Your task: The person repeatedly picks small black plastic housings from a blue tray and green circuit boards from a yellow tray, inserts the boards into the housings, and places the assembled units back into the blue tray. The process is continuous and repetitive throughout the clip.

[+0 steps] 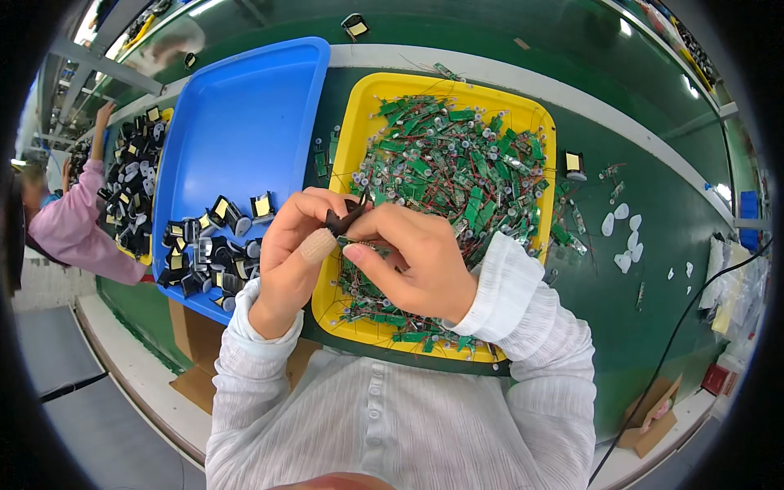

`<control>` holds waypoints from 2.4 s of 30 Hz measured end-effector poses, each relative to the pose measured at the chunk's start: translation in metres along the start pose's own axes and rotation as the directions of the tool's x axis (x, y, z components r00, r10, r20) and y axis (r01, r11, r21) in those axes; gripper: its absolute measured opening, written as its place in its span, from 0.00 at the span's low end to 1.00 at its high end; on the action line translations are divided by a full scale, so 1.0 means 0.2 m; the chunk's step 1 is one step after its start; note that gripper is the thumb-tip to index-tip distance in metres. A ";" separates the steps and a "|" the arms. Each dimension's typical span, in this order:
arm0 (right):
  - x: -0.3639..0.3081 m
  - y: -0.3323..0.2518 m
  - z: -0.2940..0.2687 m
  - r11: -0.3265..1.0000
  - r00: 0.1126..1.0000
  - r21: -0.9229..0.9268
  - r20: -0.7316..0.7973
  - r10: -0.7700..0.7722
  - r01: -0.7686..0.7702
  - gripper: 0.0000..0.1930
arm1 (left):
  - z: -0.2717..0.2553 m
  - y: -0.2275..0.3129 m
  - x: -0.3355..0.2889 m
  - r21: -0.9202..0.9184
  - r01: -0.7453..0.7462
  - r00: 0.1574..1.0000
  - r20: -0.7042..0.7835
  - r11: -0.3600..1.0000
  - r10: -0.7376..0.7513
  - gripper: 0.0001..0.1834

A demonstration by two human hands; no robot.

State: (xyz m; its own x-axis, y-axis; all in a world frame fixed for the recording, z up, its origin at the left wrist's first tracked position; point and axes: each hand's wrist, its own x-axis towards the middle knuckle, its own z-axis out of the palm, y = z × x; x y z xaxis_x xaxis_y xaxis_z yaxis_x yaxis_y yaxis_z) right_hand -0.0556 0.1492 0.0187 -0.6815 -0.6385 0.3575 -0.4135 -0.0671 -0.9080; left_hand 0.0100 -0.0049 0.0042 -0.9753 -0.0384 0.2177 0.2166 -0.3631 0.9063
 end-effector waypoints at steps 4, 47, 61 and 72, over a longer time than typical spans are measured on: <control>0.00 0.02 -0.02 0.989 0.993 0.087 0.017 0.119 -0.121 0.05 | 0.03 0.02 0.00 0.157 0.028 0.996 -0.085 0.987 -0.015 0.14; 0.03 0.07 -0.06 0.574 0.841 0.615 0.385 0.380 -0.541 0.07 | -0.01 0.00 0.00 0.705 -0.125 0.964 -0.079 0.698 0.253 0.16; 0.01 0.02 -0.01 0.988 0.997 -0.153 -0.071 0.015 -0.025 0.06 | -0.01 -0.01 0.04 0.467 -0.004 0.998 -0.057 0.884 0.034 0.26; 0.02 0.02 -0.02 0.973 0.979 0.108 0.007 0.205 -0.205 0.05 | 0.01 0.02 0.04 0.332 -0.023 0.995 -0.087 0.943 0.054 0.24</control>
State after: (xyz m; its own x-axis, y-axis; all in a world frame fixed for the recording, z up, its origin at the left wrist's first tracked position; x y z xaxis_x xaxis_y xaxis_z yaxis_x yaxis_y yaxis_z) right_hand -0.0623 0.1497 0.0167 -0.7476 -0.6442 0.1617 -0.1971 -0.0174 -0.9802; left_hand 0.0031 -0.0048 0.0104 -0.9622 -0.1389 0.2344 0.2410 -0.0329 0.9700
